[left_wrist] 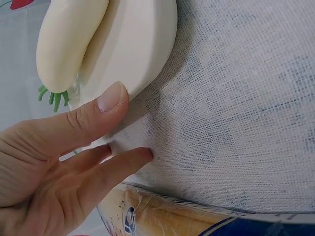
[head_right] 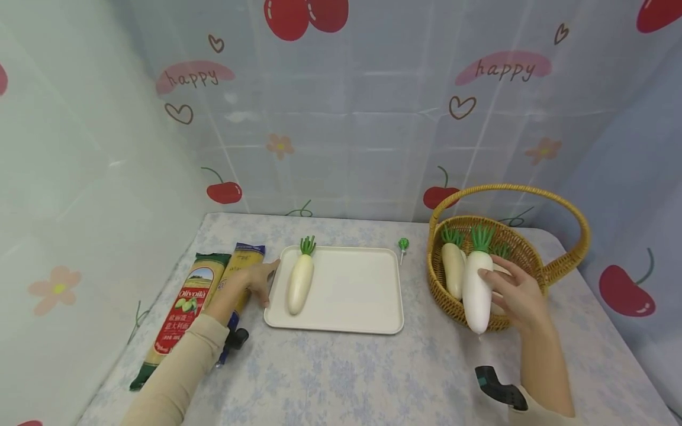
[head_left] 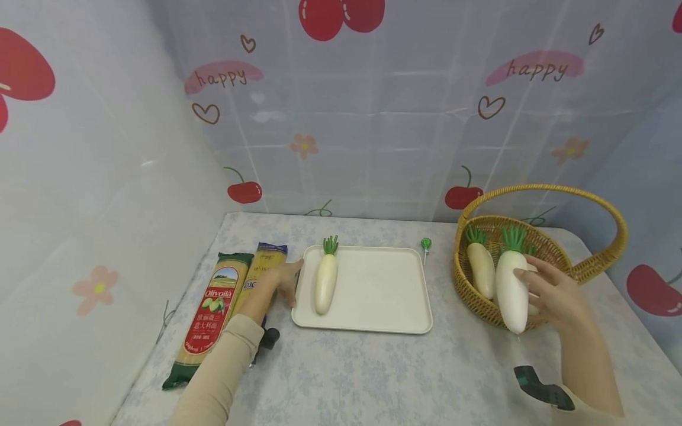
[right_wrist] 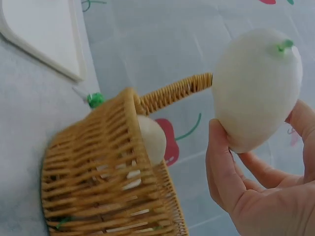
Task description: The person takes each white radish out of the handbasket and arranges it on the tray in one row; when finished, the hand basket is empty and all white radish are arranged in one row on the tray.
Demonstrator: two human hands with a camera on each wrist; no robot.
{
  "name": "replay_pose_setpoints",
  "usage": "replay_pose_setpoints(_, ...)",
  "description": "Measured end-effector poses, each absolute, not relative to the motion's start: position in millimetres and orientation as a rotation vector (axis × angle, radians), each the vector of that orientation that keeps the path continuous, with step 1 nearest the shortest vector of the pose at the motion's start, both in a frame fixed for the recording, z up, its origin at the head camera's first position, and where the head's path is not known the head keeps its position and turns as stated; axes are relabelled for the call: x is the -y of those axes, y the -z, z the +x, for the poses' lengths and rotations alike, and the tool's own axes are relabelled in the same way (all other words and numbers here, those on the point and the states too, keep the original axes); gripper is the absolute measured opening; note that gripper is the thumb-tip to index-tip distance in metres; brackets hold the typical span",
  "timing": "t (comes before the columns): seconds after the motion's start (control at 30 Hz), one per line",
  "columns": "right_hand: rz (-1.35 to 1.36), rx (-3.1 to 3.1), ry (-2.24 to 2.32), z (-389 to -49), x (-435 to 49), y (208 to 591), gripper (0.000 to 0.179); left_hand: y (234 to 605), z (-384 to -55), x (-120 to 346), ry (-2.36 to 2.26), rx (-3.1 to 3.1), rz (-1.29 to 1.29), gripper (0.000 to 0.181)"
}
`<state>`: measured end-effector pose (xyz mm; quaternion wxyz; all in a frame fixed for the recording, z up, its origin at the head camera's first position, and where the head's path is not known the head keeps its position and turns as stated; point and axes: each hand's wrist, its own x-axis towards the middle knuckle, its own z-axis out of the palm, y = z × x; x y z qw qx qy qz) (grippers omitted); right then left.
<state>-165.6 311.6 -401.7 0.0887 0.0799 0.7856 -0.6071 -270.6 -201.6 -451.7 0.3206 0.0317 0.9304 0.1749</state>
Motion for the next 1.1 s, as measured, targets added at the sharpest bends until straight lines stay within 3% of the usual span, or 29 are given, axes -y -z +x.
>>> replay_pose_setpoints(0.23,0.151,-2.04,2.178,-152.9,-293.3,402.2,0.062,453.3,-270.4,201.1,-0.429,-2.464,0.059,0.119)
replay_pose_setpoints(0.43,0.103,-2.026,2.205,-148.7,-277.9,401.8,0.076,450.3,-269.6,200.2,-0.444,-2.47,0.063,0.118)
replay_pose_setpoints(0.8,-0.047,-1.928,2.288,-145.4,-253.8,406.3,0.073,449.0,-268.9,199.5,-0.484,-2.454,0.049,0.117)
replay_pose_setpoints(1.1,-0.205,-1.867,2.338,-146.8,-232.7,409.3,0.031,450.1,-267.7,198.7,-0.488,-2.458,0.048,0.116)
